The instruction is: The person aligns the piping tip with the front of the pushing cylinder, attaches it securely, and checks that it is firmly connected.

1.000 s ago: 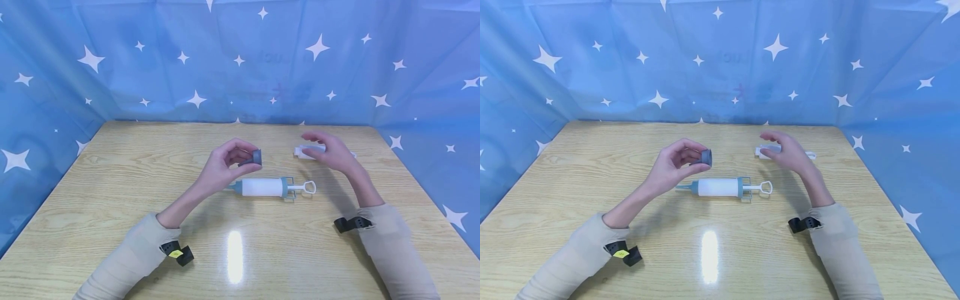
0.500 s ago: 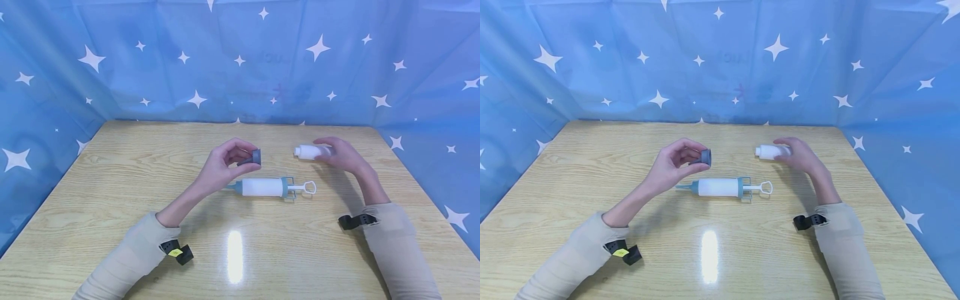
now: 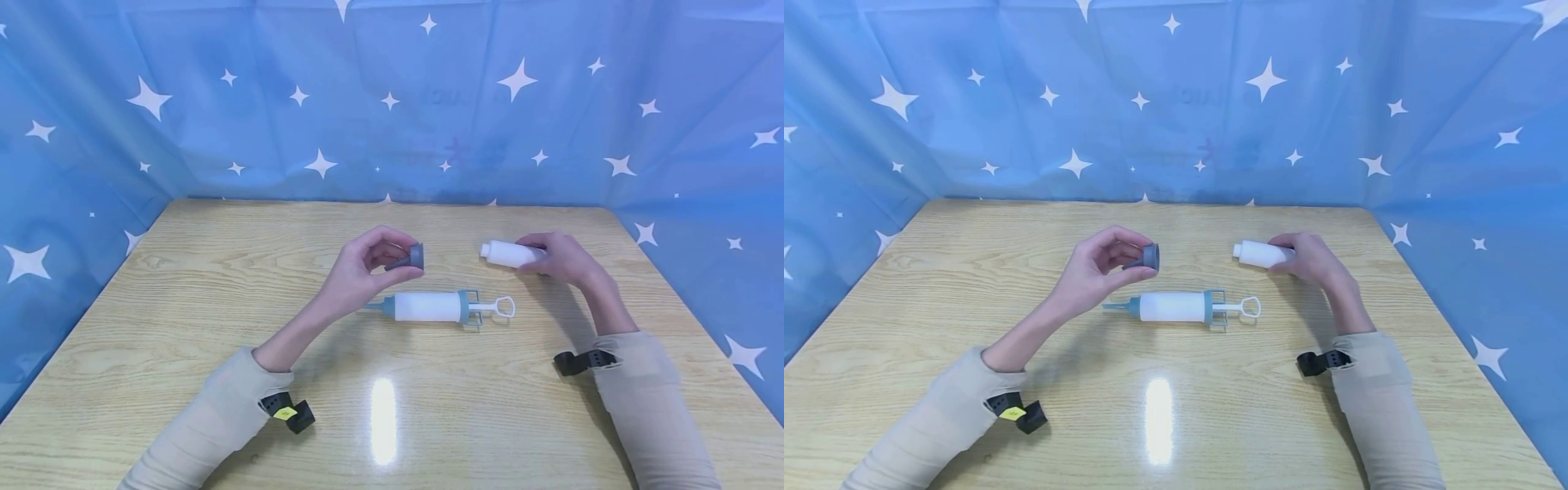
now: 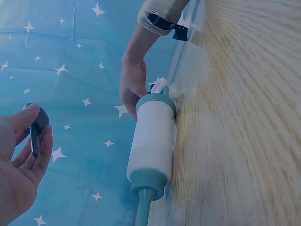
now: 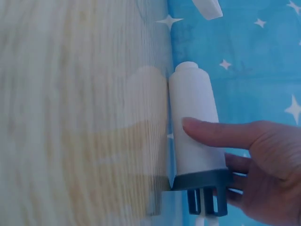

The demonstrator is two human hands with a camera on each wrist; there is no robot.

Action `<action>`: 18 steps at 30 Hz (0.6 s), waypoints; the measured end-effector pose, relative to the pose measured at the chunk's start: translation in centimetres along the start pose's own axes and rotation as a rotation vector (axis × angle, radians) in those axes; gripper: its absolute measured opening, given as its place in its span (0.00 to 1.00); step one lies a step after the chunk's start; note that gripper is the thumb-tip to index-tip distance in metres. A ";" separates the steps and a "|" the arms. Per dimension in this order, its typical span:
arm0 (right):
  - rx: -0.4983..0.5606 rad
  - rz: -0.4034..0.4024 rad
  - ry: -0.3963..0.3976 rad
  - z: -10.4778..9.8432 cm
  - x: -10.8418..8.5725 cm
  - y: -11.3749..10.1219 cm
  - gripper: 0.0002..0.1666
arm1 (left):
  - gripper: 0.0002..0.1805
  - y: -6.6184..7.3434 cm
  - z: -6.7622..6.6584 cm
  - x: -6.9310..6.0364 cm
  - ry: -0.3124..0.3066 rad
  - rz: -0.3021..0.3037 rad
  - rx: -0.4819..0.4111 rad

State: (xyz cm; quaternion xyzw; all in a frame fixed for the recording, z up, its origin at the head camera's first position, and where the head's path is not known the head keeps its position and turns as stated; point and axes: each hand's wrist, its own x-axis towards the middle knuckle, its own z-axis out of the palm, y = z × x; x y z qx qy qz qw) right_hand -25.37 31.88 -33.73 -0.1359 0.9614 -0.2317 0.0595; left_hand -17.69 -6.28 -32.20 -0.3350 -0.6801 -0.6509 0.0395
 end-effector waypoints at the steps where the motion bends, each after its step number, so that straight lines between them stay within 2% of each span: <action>1: 0.006 0.005 0.001 0.0 0.0 0.0 0.34 | 0.19 0.0 0.0 0.0 0.000 0.000 0.000; 5: 0.026 -0.002 0.056 -0.3 -0.2 -0.1 0.34 | 0.19 0.1 -0.1 0.0 0.003 -0.006 -0.002; 11: 0.062 -0.065 0.164 -0.8 -0.5 -1.1 0.33 | 0.19 0.2 -0.2 0.0 0.010 -0.009 -0.001; 18: 0.101 -0.153 0.217 -1.1 -0.8 -2.9 0.33 | 0.19 0.2 -0.3 0.2 0.025 0.010 -0.007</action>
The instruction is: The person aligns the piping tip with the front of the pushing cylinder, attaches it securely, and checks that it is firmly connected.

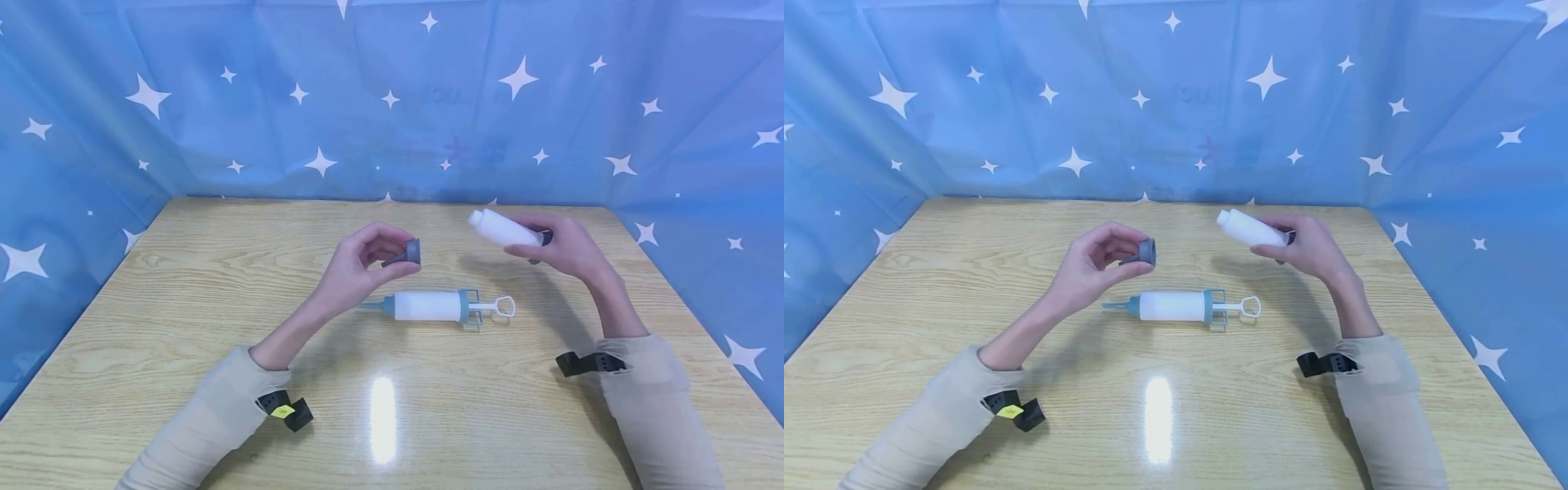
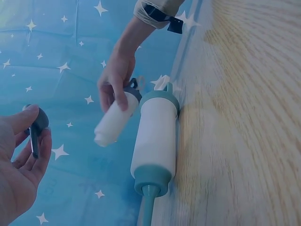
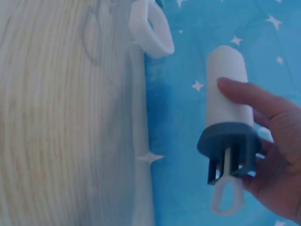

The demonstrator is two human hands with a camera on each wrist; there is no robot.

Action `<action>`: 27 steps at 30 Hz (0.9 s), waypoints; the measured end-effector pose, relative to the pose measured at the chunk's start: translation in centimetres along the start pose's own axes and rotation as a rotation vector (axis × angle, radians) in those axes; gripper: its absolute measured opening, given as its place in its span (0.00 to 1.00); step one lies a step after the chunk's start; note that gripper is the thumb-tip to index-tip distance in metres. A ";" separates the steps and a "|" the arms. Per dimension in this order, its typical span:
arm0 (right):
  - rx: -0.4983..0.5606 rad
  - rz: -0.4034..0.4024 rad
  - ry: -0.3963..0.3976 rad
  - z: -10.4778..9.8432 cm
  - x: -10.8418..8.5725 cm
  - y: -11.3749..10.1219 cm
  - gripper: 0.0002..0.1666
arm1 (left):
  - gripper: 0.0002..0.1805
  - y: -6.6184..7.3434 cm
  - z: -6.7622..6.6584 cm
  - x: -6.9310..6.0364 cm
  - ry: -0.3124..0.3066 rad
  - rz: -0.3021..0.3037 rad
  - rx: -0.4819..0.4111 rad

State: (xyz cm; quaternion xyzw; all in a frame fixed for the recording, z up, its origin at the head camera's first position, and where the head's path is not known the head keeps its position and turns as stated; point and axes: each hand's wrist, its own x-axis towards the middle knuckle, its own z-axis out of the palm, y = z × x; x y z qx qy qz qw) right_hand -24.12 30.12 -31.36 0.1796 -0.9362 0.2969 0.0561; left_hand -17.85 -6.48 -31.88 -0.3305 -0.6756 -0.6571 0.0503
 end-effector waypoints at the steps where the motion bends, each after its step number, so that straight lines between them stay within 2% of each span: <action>1: 0.011 -0.005 0.003 0.0 0.0 -0.3 0.33 | 0.19 0.0 0.0 0.0 0.003 0.000 -0.002; 6: 0.016 -0.071 0.018 -0.2 -0.4 -1.9 0.32 | 0.19 0.2 -0.1 0.0 0.012 0.003 -0.001; 12: -0.013 -0.277 0.039 0.0 -0.6 -3.7 0.31 | 0.19 0.1 -0.2 0.1 0.024 0.014 0.001; 17: -0.010 -0.405 0.042 0.3 -0.7 -5.3 0.32 | 0.20 0.1 -0.2 0.0 0.043 0.020 -0.002; 22: 0.014 -0.495 0.010 0.6 -1.2 -6.7 0.34 | 0.20 0.2 0.0 0.1 0.042 0.018 -0.007; 27: 0.030 -0.545 0.023 0.9 -1.6 -8.0 0.36 | 0.20 0.3 0.1 0.1 0.031 0.018 -0.012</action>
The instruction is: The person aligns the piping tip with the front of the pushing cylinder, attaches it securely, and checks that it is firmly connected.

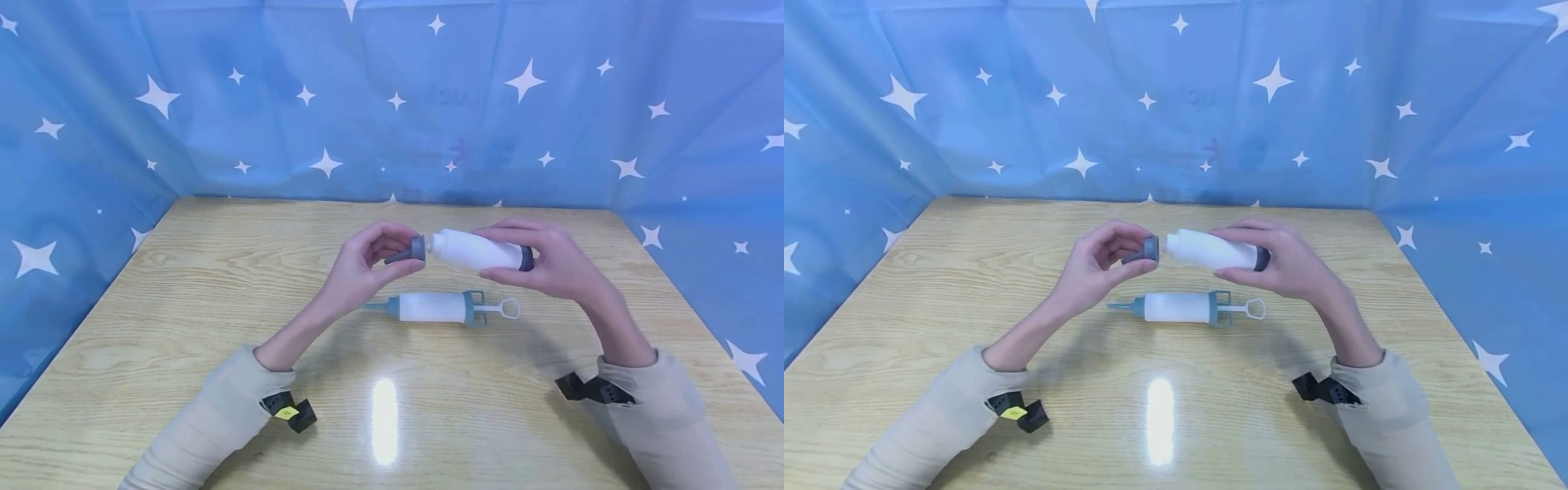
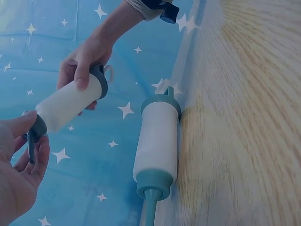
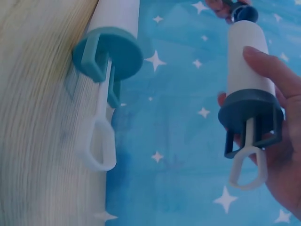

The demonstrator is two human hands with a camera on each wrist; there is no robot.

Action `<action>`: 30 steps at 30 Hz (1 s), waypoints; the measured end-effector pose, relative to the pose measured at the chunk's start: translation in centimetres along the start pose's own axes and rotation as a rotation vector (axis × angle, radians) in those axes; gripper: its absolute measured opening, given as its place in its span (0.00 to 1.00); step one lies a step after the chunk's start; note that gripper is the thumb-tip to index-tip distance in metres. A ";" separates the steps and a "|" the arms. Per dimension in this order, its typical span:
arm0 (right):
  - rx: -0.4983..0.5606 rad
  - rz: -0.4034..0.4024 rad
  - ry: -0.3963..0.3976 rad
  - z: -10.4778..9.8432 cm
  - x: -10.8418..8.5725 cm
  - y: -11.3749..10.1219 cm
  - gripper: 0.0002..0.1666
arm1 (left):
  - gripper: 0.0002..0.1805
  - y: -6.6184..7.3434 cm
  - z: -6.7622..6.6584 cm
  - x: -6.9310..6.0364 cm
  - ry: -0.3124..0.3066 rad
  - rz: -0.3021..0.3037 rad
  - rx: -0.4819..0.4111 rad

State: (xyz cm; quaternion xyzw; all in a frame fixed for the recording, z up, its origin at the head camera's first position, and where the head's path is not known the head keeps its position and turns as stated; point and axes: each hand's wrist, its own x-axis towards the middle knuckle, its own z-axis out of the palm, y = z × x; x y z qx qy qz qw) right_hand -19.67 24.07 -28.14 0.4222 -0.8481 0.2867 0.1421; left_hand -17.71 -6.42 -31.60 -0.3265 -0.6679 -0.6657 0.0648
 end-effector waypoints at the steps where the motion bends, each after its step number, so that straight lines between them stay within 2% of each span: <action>1: 0.003 -0.009 0.004 0.1 0.0 -0.2 0.36 | 0.20 0.0 0.0 0.0 -0.003 -0.001 0.001; 9: 0.031 -0.115 0.029 0.3 0.4 -1.1 0.38 | 0.19 0.0 0.2 -0.1 -0.028 -0.007 0.007; 15: 0.031 -0.182 0.057 0.5 0.3 -1.2 0.32 | 0.19 0.2 0.3 -0.1 -0.042 -0.001 -0.006; 21: -0.031 -0.238 0.100 0.6 0.2 -1.7 0.33 | 0.16 0.5 0.3 -0.3 -0.043 -0.012 -0.017; 27: -0.088 -0.270 0.115 0.5 0.2 -2.3 0.30 | 0.14 0.8 0.4 -0.3 -0.028 -0.065 -0.014; 30: -0.099 -0.280 0.117 0.5 0.2 -2.5 0.30 | 0.14 0.9 0.4 -0.3 -0.024 -0.068 -0.004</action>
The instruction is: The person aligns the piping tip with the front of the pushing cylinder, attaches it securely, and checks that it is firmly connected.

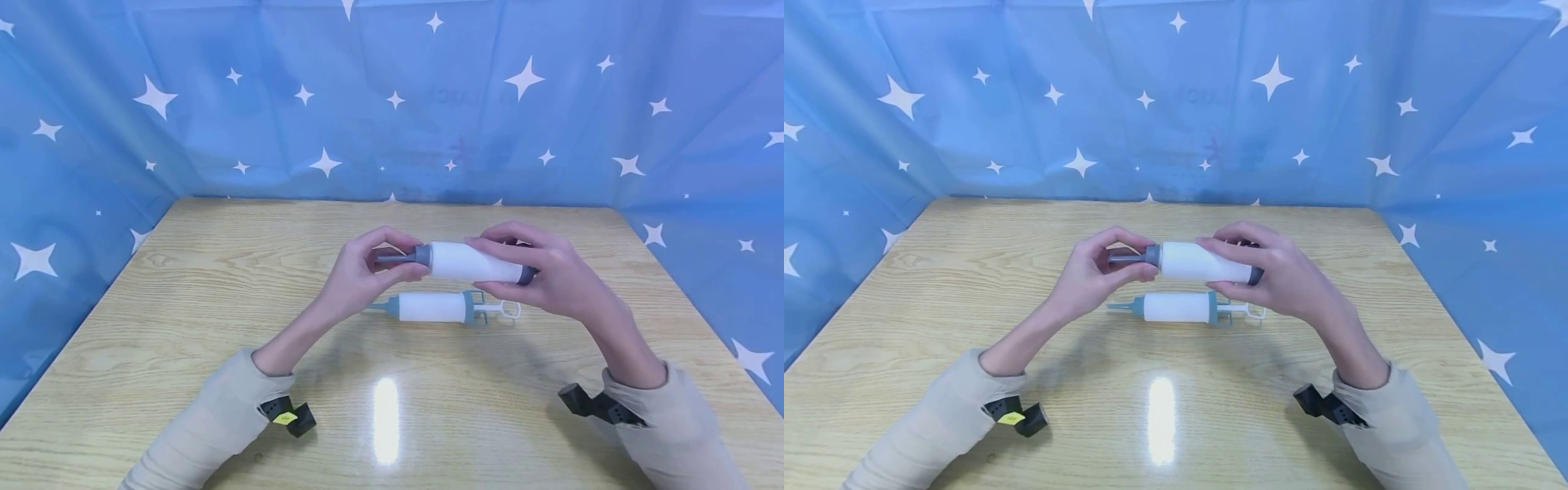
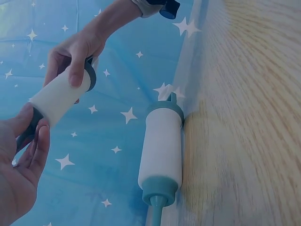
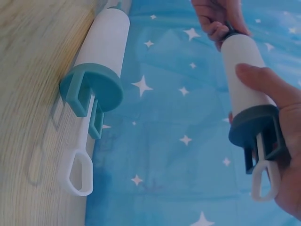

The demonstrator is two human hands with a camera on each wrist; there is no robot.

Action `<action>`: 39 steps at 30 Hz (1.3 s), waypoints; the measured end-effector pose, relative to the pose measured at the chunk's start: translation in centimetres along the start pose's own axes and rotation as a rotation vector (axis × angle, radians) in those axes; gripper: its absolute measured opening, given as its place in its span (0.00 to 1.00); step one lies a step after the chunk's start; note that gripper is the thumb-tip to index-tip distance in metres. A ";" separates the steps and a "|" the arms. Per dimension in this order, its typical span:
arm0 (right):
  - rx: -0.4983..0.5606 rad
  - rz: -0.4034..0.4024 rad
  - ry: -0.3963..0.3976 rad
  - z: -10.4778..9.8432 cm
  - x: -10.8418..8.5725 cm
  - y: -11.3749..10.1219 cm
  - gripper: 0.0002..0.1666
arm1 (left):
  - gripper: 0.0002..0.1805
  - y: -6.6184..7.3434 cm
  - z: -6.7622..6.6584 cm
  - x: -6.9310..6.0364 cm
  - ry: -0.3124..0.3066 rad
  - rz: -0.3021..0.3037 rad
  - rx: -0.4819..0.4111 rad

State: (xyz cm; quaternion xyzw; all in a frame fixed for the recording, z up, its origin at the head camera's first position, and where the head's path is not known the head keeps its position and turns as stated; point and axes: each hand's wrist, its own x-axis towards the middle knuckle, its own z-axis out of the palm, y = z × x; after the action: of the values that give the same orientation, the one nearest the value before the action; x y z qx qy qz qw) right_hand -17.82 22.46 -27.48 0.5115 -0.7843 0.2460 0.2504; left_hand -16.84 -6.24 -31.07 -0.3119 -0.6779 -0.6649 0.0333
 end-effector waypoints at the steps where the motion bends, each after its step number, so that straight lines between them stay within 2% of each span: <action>1: -0.006 0.001 -0.003 -0.1 0.0 -0.1 0.30 | 0.14 0.0 0.0 0.0 -0.002 0.007 0.001; 5: -0.029 0.007 -0.016 -0.2 0.0 -0.2 0.32 | 0.16 -0.2 0.1 0.0 -0.015 0.073 0.016; 9: -0.027 -0.012 0.010 0.0 -0.1 -0.1 0.32 | 0.18 -0.4 0.2 0.2 -0.021 0.139 0.030; 12: -0.022 -0.026 0.039 0.1 -0.1 -0.1 0.32 | 0.17 -0.3 0.2 0.1 -0.018 0.158 0.024; 15: -0.020 -0.007 0.030 0.0 0.0 -0.2 0.32 | 0.14 -0.2 0.1 0.1 -0.013 0.165 0.012; 18: -0.018 0.012 0.014 -0.2 0.0 -0.4 0.31 | 0.13 -0.1 0.1 0.1 -0.009 0.135 -0.006; 23: -0.020 0.008 0.007 -0.2 0.1 -0.5 0.30 | 0.13 0.0 0.0 0.1 -0.036 0.007 -0.046; 26: -0.022 -0.001 0.006 -0.2 0.1 -0.4 0.30 | 0.14 0.0 0.0 0.0 -0.052 -0.014 -0.050; 29: -0.026 -0.003 0.001 -0.2 0.1 -0.4 0.30 | 0.17 0.0 -0.1 0.0 -0.054 0.011 -0.037; 34: -0.039 0.013 -0.015 -0.2 0.0 -0.3 0.32 | 0.18 -0.1 0.0 0.0 -0.041 0.089 0.007; 39: -0.036 0.004 0.001 0.0 0.1 -0.3 0.31 | 0.10 -0.2 0.0 0.1 -0.018 0.145 -0.007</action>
State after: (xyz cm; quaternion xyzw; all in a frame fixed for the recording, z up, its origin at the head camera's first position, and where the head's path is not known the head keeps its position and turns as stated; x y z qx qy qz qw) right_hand -17.55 22.27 -27.40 0.5054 -0.7894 0.2326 0.2594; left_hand -16.99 -6.18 -31.21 -0.3664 -0.6514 -0.6603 0.0742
